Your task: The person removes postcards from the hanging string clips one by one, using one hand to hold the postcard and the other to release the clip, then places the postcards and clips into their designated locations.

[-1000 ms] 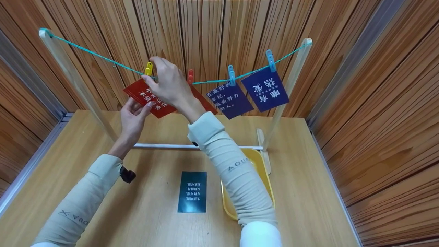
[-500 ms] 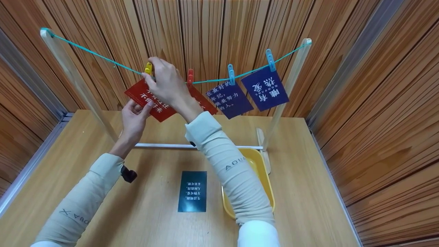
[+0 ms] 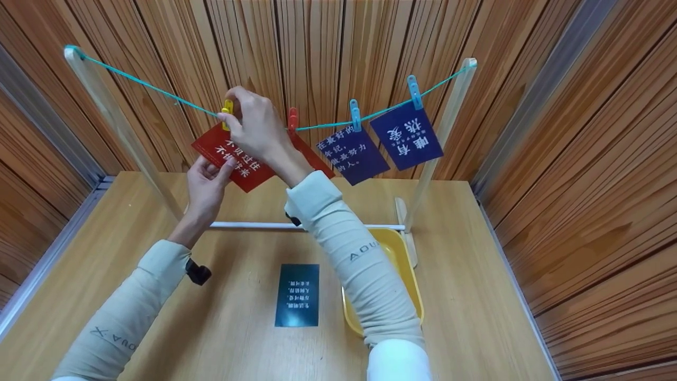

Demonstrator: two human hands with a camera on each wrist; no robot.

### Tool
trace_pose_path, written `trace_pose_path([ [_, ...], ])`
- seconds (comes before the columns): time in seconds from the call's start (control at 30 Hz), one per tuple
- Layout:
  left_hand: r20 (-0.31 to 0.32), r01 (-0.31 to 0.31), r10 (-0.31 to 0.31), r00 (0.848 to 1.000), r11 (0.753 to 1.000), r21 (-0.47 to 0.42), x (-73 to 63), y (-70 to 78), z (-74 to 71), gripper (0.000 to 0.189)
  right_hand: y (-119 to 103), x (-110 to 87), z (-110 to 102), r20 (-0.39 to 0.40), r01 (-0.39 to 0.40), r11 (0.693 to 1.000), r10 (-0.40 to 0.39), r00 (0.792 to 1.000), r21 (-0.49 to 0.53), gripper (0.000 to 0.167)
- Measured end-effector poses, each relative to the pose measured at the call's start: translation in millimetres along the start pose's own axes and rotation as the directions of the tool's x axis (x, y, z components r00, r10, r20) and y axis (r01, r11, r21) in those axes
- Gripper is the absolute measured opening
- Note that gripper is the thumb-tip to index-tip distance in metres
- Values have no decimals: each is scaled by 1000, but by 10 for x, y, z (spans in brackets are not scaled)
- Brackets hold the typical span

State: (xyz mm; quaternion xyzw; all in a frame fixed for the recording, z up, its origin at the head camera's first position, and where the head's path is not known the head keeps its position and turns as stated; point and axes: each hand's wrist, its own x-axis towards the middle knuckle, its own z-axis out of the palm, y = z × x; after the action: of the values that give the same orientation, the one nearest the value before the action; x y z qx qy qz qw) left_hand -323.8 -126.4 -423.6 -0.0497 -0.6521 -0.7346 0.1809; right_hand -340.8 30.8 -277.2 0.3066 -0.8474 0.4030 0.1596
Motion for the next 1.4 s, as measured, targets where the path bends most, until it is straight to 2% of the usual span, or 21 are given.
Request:
trace_pose_path([
  [0.13, 3, 11, -11, 1000, 1000, 2, -41, -15, -22, 44, 11, -7, 11, -3, -9, 999, 10, 1000, 44, 32],
  [0.47, 22, 17, -17, 1000, 1000, -2, -29, 27, -22, 44, 2, -12, 2, -56, 95, 992, -90, 994, 79, 19],
  [0.73, 13, -8, 8, 1000, 1000, 10, -38, 20, -29, 43, 12, 22, -14, -84, 107, 990, -100, 991, 88, 18],
  [1.03, 10, -9, 9, 1000, 1000, -23, -61, -12, -55, 50, -7, 26, -73, -110, 107, 990, -96, 989, 94, 21],
  [1.4, 14, -2, 2, 1000, 1000, -6, -107, 6, -111, 46, -50, -11, -149, -154, 110, 985, -89, 984, 134, 19],
])
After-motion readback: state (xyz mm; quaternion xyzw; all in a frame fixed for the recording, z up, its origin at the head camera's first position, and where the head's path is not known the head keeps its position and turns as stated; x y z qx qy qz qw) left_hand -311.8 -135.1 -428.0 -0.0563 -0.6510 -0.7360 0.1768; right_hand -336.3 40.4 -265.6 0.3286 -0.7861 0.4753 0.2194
